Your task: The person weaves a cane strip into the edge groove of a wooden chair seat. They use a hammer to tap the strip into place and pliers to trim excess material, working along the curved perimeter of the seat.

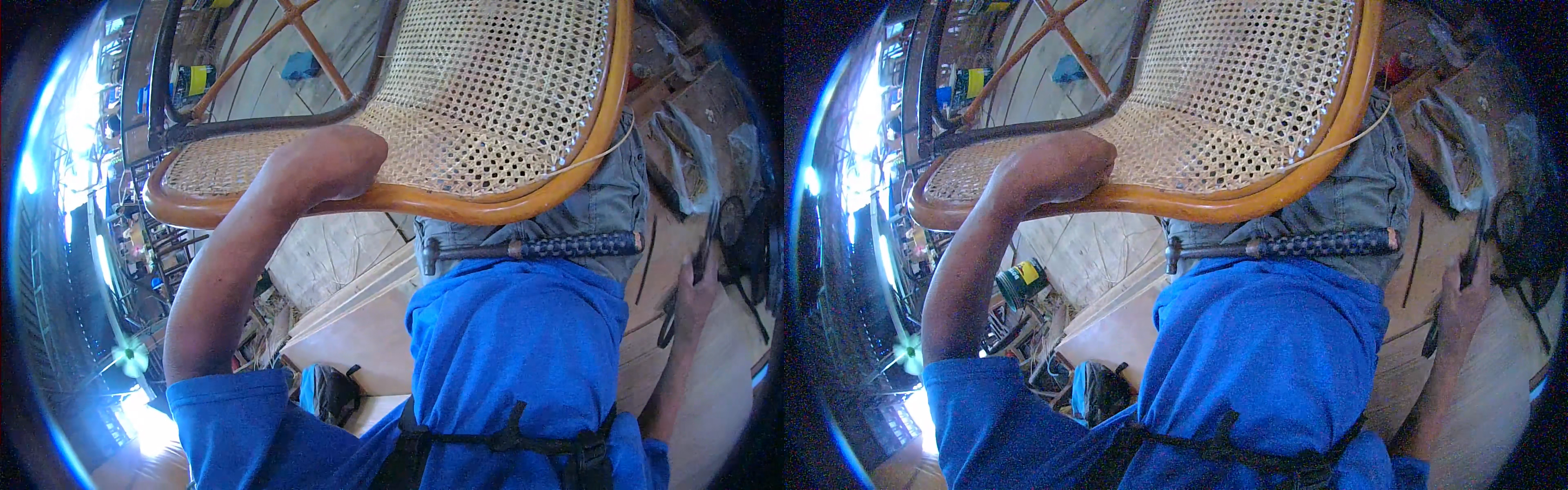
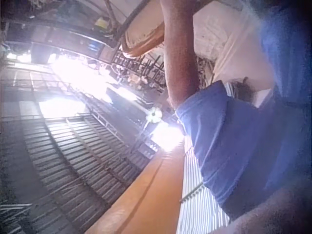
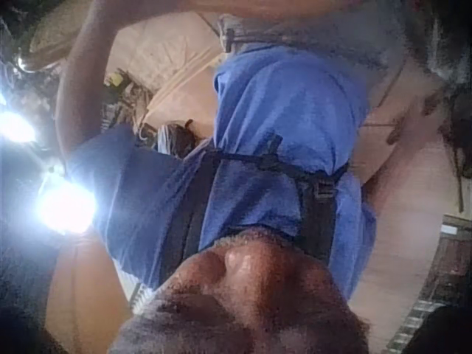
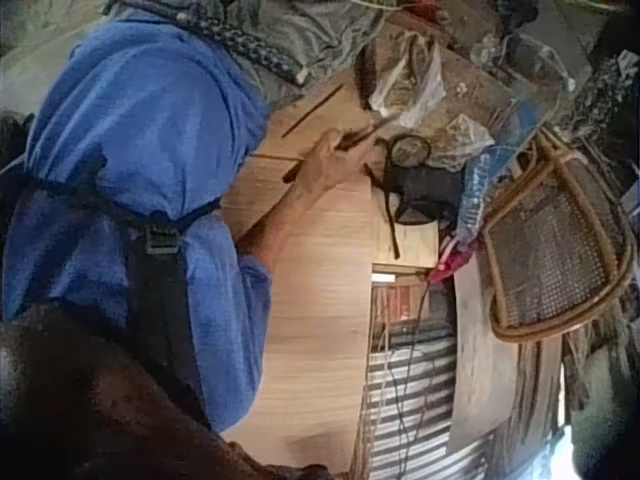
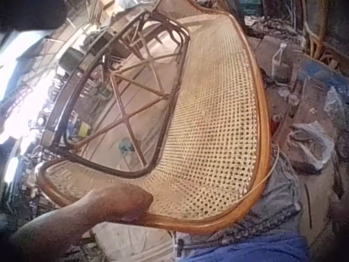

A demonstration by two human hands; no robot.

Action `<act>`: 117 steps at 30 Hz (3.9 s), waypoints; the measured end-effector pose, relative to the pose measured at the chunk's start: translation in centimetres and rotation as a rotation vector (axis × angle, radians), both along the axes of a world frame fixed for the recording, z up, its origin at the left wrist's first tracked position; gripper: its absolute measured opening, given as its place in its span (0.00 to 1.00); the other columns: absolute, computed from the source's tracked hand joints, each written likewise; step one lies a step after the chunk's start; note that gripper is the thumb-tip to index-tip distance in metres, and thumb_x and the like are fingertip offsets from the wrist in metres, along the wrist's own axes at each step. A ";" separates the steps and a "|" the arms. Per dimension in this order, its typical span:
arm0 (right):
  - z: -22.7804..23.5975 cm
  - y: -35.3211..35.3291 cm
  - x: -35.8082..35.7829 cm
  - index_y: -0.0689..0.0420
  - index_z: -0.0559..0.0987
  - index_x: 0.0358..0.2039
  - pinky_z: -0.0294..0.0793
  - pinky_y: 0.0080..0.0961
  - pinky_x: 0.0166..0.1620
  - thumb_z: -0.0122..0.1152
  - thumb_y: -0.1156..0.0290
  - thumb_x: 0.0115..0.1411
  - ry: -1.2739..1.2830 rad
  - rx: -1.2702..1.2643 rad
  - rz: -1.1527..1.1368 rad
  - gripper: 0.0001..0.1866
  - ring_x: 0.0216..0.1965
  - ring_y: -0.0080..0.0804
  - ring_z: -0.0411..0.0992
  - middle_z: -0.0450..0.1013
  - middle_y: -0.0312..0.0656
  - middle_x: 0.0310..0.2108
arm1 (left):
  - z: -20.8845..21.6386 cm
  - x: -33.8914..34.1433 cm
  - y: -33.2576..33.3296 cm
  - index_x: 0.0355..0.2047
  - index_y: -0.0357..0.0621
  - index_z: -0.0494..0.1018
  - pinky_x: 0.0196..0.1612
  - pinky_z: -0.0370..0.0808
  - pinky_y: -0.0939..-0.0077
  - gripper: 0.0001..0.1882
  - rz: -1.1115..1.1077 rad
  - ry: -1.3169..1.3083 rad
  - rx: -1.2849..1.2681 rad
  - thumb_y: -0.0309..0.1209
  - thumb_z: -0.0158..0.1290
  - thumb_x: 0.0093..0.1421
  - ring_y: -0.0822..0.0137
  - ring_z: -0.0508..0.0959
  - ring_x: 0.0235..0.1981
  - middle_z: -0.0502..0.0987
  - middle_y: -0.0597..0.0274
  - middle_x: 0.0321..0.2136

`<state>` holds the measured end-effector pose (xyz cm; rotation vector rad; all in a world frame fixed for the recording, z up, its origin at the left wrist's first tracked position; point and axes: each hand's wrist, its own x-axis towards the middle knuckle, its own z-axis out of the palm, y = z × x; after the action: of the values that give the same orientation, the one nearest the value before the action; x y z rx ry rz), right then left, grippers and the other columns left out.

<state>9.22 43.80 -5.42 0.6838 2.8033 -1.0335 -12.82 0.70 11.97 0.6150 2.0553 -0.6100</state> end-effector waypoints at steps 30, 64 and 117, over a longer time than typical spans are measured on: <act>5.0 -24.1 -16.1 0.61 0.70 0.33 0.74 0.38 0.35 0.48 0.72 0.55 0.201 -0.010 1.114 0.07 0.33 0.44 0.74 0.71 0.48 0.30 | -3.5 -1.8 0.0 0.25 0.38 0.74 0.35 0.72 0.58 0.11 0.033 0.030 0.171 0.32 0.46 0.52 0.49 0.76 0.30 0.74 0.47 0.24; -3.3 -3.4 -2.2 0.62 0.68 0.50 0.63 0.37 0.52 0.51 0.56 0.59 -0.279 0.084 0.050 0.25 0.48 0.52 0.67 0.69 0.58 0.44 | -1.5 1.2 0.7 0.24 0.40 0.72 0.35 0.72 0.57 0.11 0.003 0.190 0.040 0.33 0.44 0.55 0.50 0.76 0.30 0.74 0.49 0.26; 10.3 -19.7 -13.5 0.63 0.68 0.47 0.71 0.28 0.35 0.60 0.66 0.50 -0.539 -1.021 0.439 0.24 0.32 0.32 0.72 0.72 0.46 0.31 | -2.8 0.1 -0.2 0.23 0.38 0.72 0.33 0.71 0.54 0.12 -0.012 0.211 0.233 0.33 0.45 0.54 0.47 0.76 0.29 0.74 0.45 0.23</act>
<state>-4.32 24.13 4.84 0.1504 1.5415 -1.6110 -12.75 0.51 9.17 0.7228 2.3431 -0.4610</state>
